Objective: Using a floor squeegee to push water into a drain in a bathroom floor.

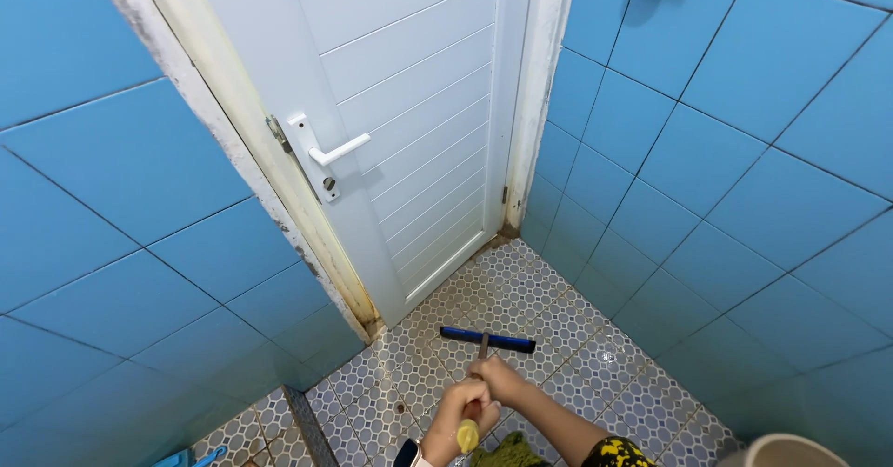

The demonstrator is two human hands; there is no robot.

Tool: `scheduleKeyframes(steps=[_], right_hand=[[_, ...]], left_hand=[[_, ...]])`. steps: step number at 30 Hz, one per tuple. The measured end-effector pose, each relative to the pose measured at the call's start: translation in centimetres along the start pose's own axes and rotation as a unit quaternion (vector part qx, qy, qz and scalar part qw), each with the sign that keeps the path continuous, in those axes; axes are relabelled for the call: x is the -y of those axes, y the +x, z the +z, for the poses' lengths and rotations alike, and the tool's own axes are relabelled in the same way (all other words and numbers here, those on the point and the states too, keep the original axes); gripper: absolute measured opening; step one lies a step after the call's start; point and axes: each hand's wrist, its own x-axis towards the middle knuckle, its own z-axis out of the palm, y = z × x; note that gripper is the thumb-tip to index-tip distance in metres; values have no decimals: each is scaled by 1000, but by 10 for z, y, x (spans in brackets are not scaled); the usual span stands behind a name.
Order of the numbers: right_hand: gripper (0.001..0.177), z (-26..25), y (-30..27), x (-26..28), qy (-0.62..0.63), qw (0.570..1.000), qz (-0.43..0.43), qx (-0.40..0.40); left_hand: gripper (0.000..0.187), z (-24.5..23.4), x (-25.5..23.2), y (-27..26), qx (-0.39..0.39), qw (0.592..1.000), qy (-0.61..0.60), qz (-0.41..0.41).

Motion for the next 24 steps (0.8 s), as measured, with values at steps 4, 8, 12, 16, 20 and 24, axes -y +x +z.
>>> scheduleKeyframes(steps=[4, 8, 12, 16, 20, 24], right_hand=[[21, -2, -5, 11, 32, 999, 6, -6], [24, 9, 4, -19, 4, 998, -22, -53], [22, -19, 12, -17, 40, 995, -53, -69], [21, -47, 24, -29, 53, 994, -30, -94], [15, -51, 50, -86, 117, 987, 35, -104], [17, -69, 65, -117, 28, 994, -17, -104]], left_hand=[[29, 3, 9, -6, -18, 997, -49, 56], [32, 8, 56, 11, -4, 1000, -18, -24], [29, 16, 85, 43, -26, 998, -34, 42], [27, 31, 84, 73, -136, 976, -102, 135], [21, 29, 66, 111, -48, 977, -45, 205], [22, 38, 57, 132, -66, 983, -55, 162]])
